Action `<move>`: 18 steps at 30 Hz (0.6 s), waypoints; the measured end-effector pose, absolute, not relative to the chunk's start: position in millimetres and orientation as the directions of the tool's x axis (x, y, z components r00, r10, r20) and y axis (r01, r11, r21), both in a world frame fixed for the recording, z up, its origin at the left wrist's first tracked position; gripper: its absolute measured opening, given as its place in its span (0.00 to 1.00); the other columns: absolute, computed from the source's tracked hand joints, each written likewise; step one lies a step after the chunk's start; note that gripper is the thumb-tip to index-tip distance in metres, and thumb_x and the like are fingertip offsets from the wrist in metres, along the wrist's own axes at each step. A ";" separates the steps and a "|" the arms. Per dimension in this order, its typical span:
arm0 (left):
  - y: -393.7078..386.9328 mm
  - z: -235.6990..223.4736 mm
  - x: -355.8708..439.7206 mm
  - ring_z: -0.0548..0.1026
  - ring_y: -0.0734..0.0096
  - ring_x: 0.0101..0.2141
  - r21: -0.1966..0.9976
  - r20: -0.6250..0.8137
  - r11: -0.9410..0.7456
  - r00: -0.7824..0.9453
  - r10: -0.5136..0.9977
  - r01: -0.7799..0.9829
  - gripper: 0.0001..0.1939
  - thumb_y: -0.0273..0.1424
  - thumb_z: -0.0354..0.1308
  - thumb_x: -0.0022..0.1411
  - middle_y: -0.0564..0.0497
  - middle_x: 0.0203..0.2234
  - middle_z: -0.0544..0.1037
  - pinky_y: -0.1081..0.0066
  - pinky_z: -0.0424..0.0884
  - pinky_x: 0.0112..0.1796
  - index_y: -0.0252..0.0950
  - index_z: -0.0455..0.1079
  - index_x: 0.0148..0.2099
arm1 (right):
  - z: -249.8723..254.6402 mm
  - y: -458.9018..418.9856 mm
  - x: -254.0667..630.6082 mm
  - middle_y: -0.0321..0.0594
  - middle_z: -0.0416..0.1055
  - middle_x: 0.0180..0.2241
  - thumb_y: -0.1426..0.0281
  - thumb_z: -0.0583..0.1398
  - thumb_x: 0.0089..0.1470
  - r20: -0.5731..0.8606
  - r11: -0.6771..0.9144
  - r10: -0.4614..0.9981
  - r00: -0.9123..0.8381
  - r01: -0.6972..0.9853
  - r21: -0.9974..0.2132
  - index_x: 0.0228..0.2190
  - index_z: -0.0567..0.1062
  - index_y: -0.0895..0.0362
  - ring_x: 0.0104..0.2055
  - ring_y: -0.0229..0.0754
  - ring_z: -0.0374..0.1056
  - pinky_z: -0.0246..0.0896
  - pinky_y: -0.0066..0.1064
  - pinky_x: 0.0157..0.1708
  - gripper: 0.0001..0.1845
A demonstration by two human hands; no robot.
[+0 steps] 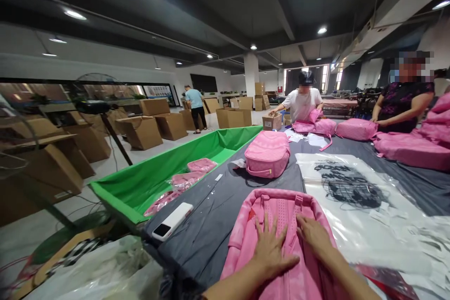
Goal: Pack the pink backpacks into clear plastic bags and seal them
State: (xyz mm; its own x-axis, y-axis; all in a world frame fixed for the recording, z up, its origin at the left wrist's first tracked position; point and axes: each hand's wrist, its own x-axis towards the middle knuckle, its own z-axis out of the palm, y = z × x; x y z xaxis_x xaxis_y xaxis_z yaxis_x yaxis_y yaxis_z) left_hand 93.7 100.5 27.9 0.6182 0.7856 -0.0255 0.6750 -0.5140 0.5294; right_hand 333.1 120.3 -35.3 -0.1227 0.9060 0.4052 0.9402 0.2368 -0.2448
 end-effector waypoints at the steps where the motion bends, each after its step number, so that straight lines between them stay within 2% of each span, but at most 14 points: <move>1: 102.6 21.6 96.0 0.24 0.31 0.70 0.551 -0.048 -0.498 0.620 0.783 0.670 0.52 0.67 0.49 0.57 0.40 0.75 0.36 0.28 0.13 0.57 0.47 0.46 0.75 | -23.8 124.2 345.1 0.42 0.80 0.45 0.59 0.50 0.61 0.400 0.235 0.910 -0.107 0.929 -0.287 0.44 0.80 0.51 0.44 0.48 0.77 0.72 0.35 0.42 0.21; 4: 104.2 7.9 94.6 0.22 0.33 0.70 0.596 -0.048 -0.489 0.636 0.771 0.637 0.53 0.66 0.52 0.57 0.42 0.75 0.34 0.32 0.08 0.57 0.47 0.45 0.75 | 4.9 131.7 392.3 0.43 0.80 0.41 0.52 0.48 0.61 0.425 0.126 0.903 0.067 0.904 -0.409 0.43 0.78 0.50 0.39 0.48 0.77 0.71 0.36 0.38 0.25; 6: 103.4 6.2 91.9 0.21 0.35 0.70 0.626 -0.023 -0.482 0.633 0.774 0.613 0.53 0.64 0.53 0.57 0.44 0.75 0.35 0.32 0.09 0.58 0.48 0.41 0.76 | 6.7 128.3 422.0 0.46 0.79 0.36 0.48 0.48 0.56 0.421 0.009 0.879 0.221 0.878 -0.479 0.40 0.77 0.52 0.36 0.51 0.76 0.70 0.39 0.36 0.27; 8: 102.9 8.4 91.1 0.22 0.36 0.70 0.641 -0.014 -0.468 0.619 0.785 0.608 0.52 0.63 0.54 0.57 0.46 0.75 0.36 0.32 0.11 0.58 0.51 0.39 0.76 | -7.5 118.2 441.4 0.46 0.77 0.28 0.45 0.51 0.48 0.365 -0.096 0.872 0.326 0.846 -0.525 0.29 0.75 0.51 0.31 0.53 0.74 0.67 0.40 0.29 0.25; 10: 103.3 10.9 92.5 0.24 0.36 0.71 0.629 -0.031 -0.455 0.605 0.795 0.630 0.50 0.65 0.54 0.57 0.47 0.75 0.38 0.31 0.12 0.58 0.55 0.43 0.75 | -28.9 106.9 449.8 0.44 0.74 0.22 0.44 0.54 0.43 0.283 -0.184 0.876 0.391 0.813 -0.553 0.19 0.71 0.50 0.25 0.53 0.71 0.60 0.38 0.23 0.23; 13: 105.0 11.1 95.7 0.25 0.35 0.71 0.593 -0.057 -0.451 0.593 0.803 0.668 0.47 0.66 0.52 0.57 0.48 0.75 0.40 0.31 0.11 0.58 0.57 0.49 0.73 | -50.0 100.9 456.3 0.41 0.71 0.18 0.45 0.53 0.44 0.181 -0.270 0.875 0.449 0.764 -0.586 0.13 0.67 0.50 0.22 0.50 0.68 0.54 0.36 0.22 0.24; 16: 105.9 8.0 96.5 0.25 0.34 0.71 0.573 -0.064 -0.454 0.589 0.805 0.683 0.46 0.66 0.52 0.57 0.49 0.75 0.40 0.31 0.10 0.58 0.57 0.50 0.73 | -45.8 107.7 474.5 0.40 0.70 0.17 0.49 0.54 0.46 0.157 -0.324 0.844 0.514 0.719 -0.615 0.13 0.68 0.51 0.23 0.48 0.68 0.55 0.35 0.23 0.22; 18: 105.8 5.8 95.9 0.24 0.34 0.71 0.577 -0.060 -0.457 0.593 0.803 0.677 0.45 0.66 0.51 0.58 0.49 0.75 0.41 0.31 0.09 0.57 0.58 0.50 0.73 | -33.4 110.9 492.0 0.40 0.67 0.16 0.49 0.53 0.50 0.193 -0.384 0.770 0.608 0.684 -0.620 0.15 0.67 0.51 0.21 0.45 0.65 0.57 0.35 0.24 0.24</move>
State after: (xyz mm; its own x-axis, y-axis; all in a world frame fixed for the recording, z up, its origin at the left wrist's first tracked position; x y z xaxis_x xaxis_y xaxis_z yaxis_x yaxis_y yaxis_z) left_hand 95.9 105.8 5.8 0.5927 0.8032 -0.0597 0.6771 -0.4568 0.5770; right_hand 492.0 110.9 -33.4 0.6076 0.7704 0.1932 0.6839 -0.3837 -0.6205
